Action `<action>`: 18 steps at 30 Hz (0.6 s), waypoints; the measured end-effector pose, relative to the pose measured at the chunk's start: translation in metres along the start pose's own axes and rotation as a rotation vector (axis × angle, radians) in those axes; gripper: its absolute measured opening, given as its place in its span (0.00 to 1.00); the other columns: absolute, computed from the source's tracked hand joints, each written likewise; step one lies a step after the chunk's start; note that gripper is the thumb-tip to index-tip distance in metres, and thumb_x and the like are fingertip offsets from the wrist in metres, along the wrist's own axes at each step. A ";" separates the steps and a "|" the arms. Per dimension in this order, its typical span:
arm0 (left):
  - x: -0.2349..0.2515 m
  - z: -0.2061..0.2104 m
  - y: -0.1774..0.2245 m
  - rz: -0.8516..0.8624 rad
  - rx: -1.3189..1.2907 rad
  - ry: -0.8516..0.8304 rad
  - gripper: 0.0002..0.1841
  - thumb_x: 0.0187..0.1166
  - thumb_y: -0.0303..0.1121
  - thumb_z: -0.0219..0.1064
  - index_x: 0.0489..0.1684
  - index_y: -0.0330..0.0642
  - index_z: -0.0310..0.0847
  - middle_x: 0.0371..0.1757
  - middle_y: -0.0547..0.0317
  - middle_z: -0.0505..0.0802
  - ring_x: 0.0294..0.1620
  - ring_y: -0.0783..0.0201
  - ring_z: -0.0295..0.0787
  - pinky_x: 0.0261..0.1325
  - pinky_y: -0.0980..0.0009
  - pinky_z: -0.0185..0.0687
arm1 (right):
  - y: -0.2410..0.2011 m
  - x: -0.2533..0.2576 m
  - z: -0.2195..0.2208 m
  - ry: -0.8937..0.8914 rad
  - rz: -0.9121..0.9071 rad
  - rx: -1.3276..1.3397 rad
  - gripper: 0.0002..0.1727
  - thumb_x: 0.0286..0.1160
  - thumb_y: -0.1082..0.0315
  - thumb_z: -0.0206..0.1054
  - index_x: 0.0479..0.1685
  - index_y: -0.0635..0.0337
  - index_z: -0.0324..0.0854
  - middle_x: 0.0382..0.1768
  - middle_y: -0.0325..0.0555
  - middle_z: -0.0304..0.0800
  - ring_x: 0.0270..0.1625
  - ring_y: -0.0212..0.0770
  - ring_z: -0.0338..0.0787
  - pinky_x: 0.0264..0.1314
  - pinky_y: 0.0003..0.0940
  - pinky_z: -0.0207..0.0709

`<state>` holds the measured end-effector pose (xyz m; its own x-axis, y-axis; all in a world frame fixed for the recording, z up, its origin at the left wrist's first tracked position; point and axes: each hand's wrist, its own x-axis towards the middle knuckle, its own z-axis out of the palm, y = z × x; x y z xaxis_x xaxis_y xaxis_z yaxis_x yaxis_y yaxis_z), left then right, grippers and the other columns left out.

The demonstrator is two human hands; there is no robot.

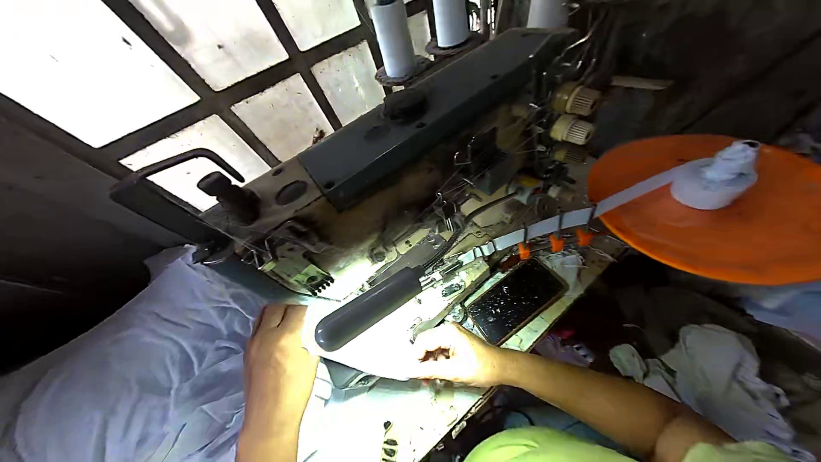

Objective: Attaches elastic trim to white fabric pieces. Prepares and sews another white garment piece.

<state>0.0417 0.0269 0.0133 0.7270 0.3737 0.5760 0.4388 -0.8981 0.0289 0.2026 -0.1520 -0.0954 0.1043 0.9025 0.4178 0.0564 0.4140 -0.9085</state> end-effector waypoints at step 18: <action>-0.031 -0.015 0.048 0.030 -0.074 -0.053 0.22 0.63 0.25 0.66 0.59 0.33 0.89 0.63 0.35 0.89 0.66 0.39 0.87 0.65 0.53 0.84 | -0.015 0.020 0.006 0.025 -0.038 -0.082 0.13 0.82 0.67 0.67 0.36 0.71 0.86 0.31 0.44 0.89 0.33 0.26 0.88 0.40 0.21 0.84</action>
<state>0.0327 -0.0311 0.0087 0.7670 0.3565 0.5335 0.3779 -0.9229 0.0734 0.1973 -0.1396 -0.0734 0.1250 0.8829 0.4525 0.1415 0.4356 -0.8890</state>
